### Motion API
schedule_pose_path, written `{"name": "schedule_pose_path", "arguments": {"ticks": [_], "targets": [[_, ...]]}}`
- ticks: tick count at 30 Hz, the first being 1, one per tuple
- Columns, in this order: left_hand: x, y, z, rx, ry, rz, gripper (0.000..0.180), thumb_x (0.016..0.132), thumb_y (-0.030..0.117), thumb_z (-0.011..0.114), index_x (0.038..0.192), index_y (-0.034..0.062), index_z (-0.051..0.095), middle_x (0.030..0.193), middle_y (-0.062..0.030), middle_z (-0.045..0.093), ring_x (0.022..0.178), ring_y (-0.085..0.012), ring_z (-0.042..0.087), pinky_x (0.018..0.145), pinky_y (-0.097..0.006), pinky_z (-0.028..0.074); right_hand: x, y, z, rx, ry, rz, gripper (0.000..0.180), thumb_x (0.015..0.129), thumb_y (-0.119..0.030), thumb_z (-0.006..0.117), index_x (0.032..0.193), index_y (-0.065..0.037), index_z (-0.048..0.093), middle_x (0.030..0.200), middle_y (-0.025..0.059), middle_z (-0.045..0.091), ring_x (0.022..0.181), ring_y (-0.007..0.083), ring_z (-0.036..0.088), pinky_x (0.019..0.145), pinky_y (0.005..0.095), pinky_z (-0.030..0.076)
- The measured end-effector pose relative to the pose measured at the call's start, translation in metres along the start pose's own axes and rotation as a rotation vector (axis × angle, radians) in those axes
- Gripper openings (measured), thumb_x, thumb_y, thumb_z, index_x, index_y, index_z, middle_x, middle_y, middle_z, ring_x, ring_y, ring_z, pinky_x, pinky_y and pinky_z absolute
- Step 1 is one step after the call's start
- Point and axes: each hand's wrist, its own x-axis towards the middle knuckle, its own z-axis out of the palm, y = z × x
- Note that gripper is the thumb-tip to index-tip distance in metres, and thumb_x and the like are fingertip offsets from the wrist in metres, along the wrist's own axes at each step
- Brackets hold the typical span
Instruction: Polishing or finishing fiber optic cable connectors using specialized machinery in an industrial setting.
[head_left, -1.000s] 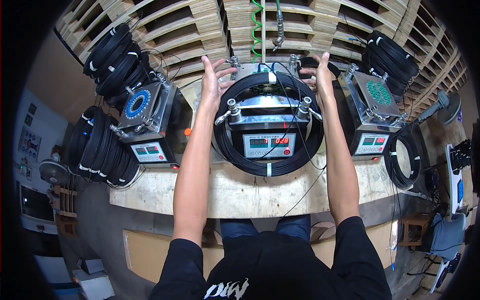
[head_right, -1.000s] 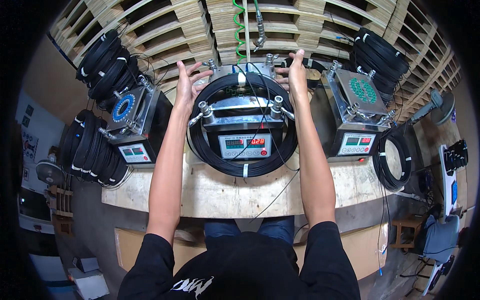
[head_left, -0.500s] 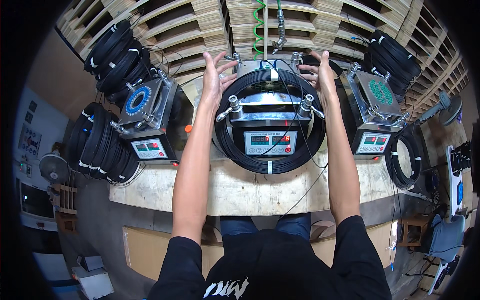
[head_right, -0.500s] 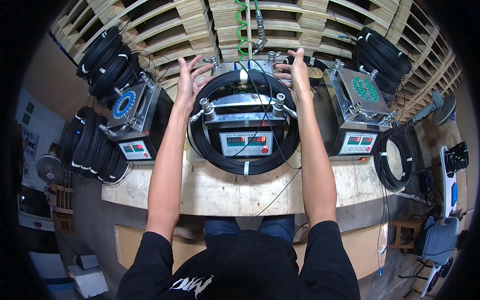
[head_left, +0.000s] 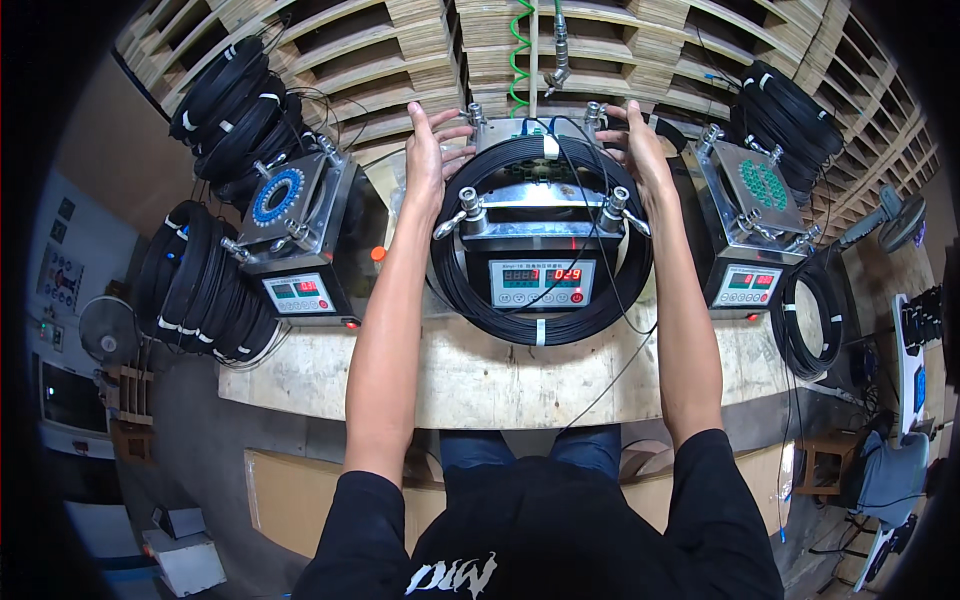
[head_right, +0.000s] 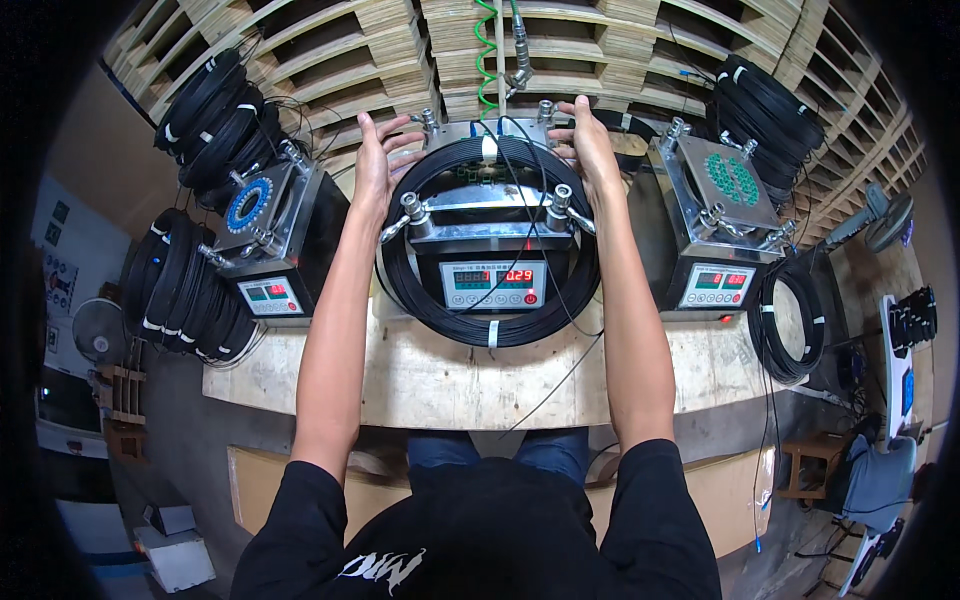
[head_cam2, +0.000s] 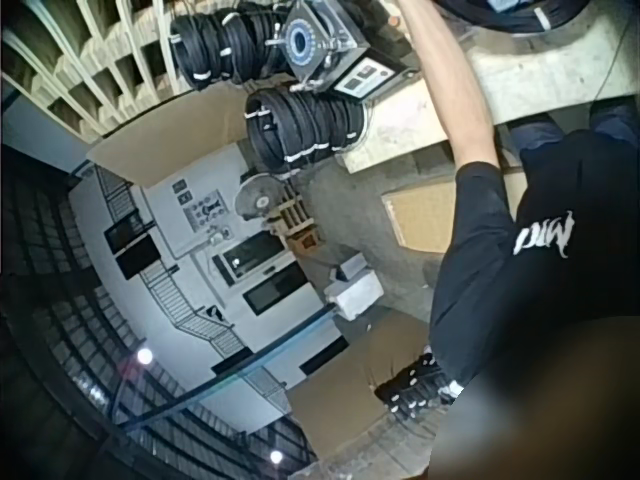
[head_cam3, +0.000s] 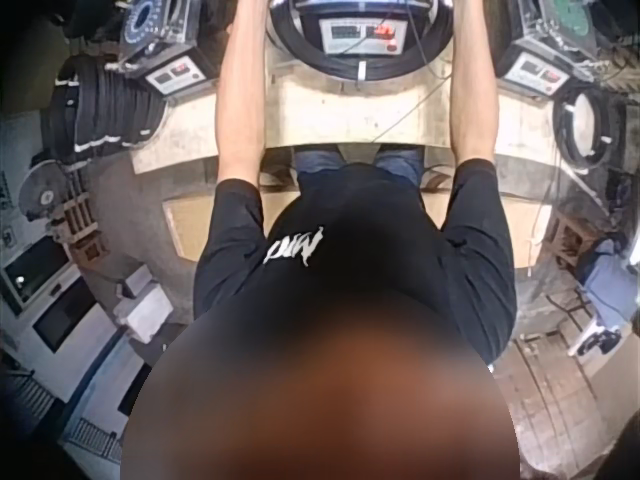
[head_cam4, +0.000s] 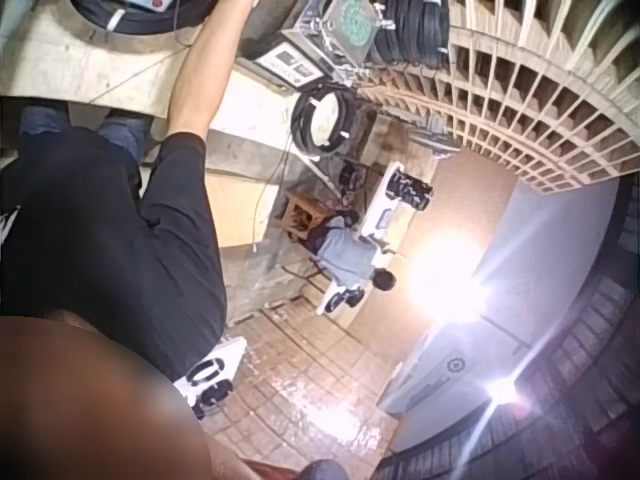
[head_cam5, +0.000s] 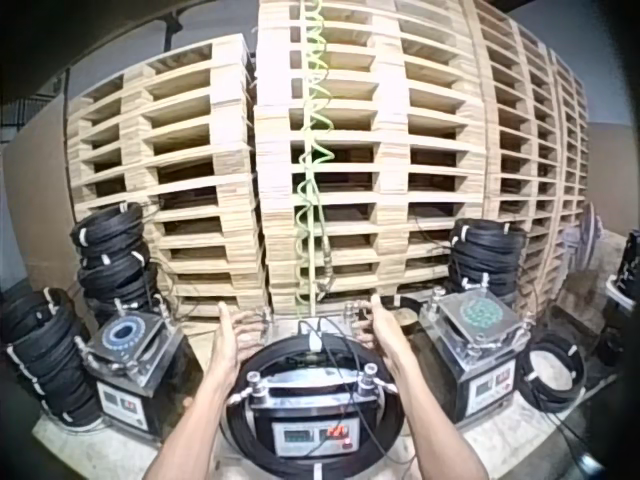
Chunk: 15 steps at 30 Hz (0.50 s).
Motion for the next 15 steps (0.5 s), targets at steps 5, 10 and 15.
{"name": "schedule_pose_path", "arguments": {"ticks": [5,10,15], "targets": [[0.0034,-0.0011,0.0011,0.001,-0.054,0.051,0.088,0.096,0.077,0.018,0.134,0.0089,0.057,0.11,-0.0138,0.069,0.094,-0.0238,0.066,0.082,-0.037,0.054,-0.0008,-0.0003,0.0006,-0.024,0.009,-0.011,0.063,0.103,-0.06,0.034,0.131,-0.01,0.06,0.092,0.0069,0.063,0.061,0.0082,0.058,0.048,0.0199,0.039],[0.0015,0.0013,0.003,0.047,-0.205,0.047,0.087,0.096,0.077,0.017,0.133,0.0101,0.059,0.11,-0.0105,0.069,0.085,-0.0236,0.062,0.078,-0.033,0.053,-0.0022,-0.0035,-0.0016,-0.132,0.079,0.009,0.061,0.105,-0.057,0.03,0.133,-0.012,0.06,0.092,0.0063,0.066,0.066,0.0109,0.059,0.057,0.0234,0.046],[-0.0016,0.0023,0.0026,-0.012,-0.18,-0.019,0.087,0.096,0.077,0.017,0.13,0.0098,0.06,0.106,-0.0113,0.07,0.08,-0.022,0.061,0.074,-0.032,0.052,-0.0021,-0.001,-0.0026,-0.133,0.05,0.005,0.061,0.105,-0.056,0.031,0.13,-0.009,0.062,0.091,0.0061,0.065,0.065,0.0104,0.058,0.056,0.0242,0.048]]}}
